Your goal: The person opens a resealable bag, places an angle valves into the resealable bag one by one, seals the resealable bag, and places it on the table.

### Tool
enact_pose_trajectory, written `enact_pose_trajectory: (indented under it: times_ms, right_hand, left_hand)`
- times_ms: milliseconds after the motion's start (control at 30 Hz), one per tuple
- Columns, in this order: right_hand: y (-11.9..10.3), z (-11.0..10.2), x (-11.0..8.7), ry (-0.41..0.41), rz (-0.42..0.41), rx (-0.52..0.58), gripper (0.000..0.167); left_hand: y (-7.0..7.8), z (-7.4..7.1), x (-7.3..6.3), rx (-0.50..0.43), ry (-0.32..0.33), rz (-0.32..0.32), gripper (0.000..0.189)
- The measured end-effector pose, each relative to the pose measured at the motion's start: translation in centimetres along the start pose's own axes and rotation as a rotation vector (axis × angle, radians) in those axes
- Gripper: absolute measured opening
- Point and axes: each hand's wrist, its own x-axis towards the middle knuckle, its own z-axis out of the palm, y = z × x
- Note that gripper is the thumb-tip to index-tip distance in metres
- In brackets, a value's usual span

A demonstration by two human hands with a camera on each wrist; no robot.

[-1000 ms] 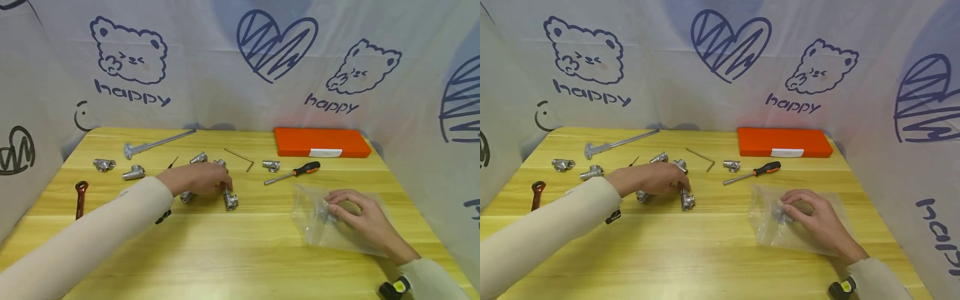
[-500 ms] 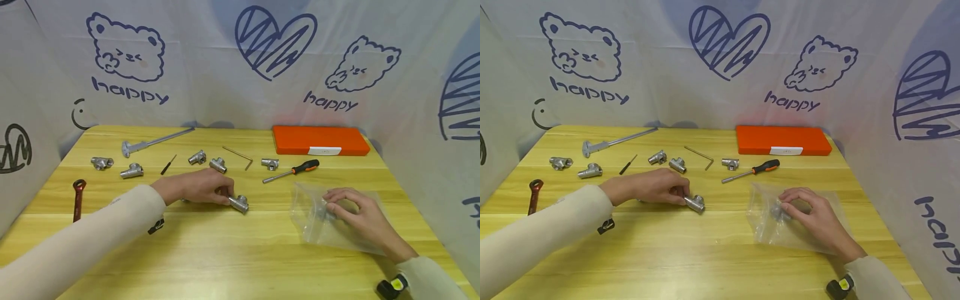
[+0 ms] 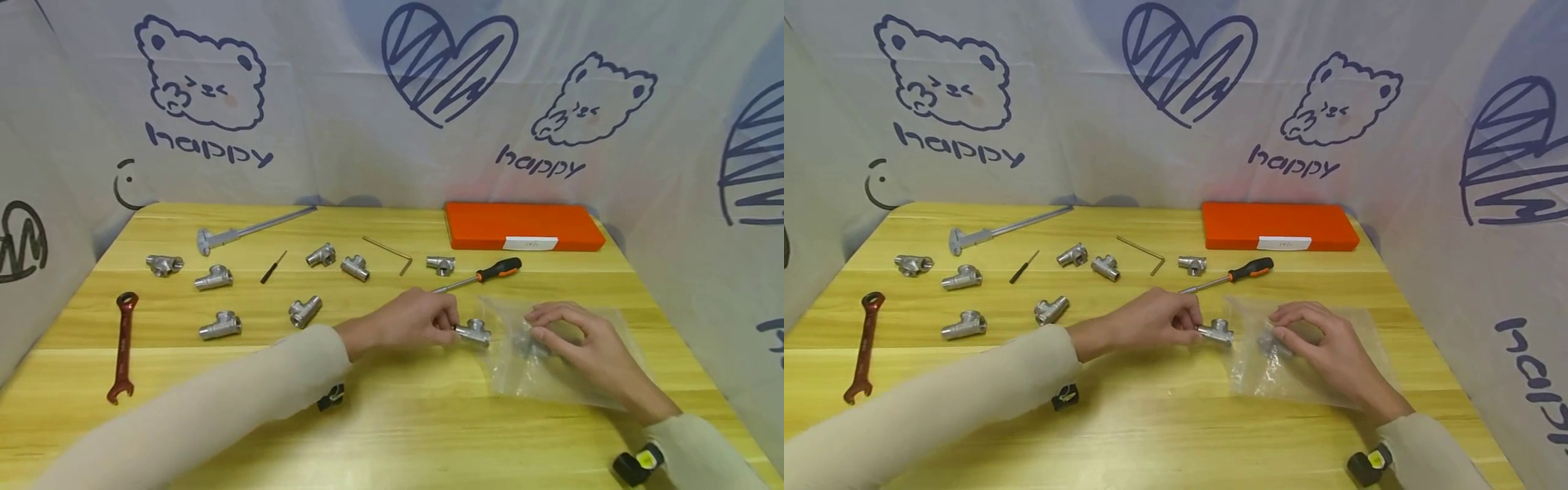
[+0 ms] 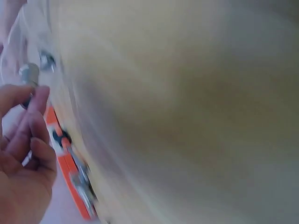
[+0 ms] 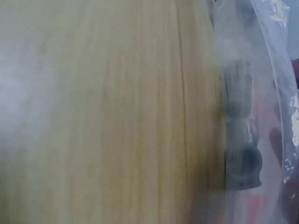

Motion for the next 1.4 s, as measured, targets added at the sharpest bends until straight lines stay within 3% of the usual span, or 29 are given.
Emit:
enact_pose_trajectory:
  times_ms: [200,400,500,667,833,1000,1100,1233,1400]
  right_hand:
    - [0.0,0.1,0.2,0.0,-0.018,0.014,0.023]
    - [0.2,0.0,0.3,-0.001,-0.034,0.016,0.024]
    - [0.3,0.0,0.4,0.004,-0.048,0.006,0.025]
    - [0.3,0.0,0.4,0.014,-0.052,0.007,0.025]
    - [0.2,0.0,0.4,0.006,-0.033,0.019,0.024]
    - [0.1,-0.1,0.4,0.01,-0.042,0.007,0.025]
    - [0.0,0.0,0.4,0.011,-0.06,0.0,0.027]
    - [0.2,0.0,0.3,0.008,-0.079,-0.001,0.028]
    - [0.2,0.0,0.2,0.004,-0.083,-0.001,0.027]
  left_hand:
    - [2.2,3.2,2.7,0.066,0.014,-0.066,0.013]
    - [3.7,5.5,4.4,0.078,0.089,-0.141,0.016]
    - [4.0,5.7,4.8,0.074,0.057,-0.111,0.019]
    - [3.5,4.7,4.2,0.139,-0.063,0.012,0.022]
    - [2.6,1.5,1.2,0.258,-0.085,0.059,0.023]
    - [0.0,-3.2,-3.6,0.26,-0.016,0.028,0.023]
    - [-2.7,-6.3,-6.7,0.279,0.052,-0.024,0.023]
    - [-5.8,-9.9,-10.7,0.314,0.092,-0.141,0.023]
    - [-8.2,-11.4,-14.8,0.343,0.095,-0.245,0.022]
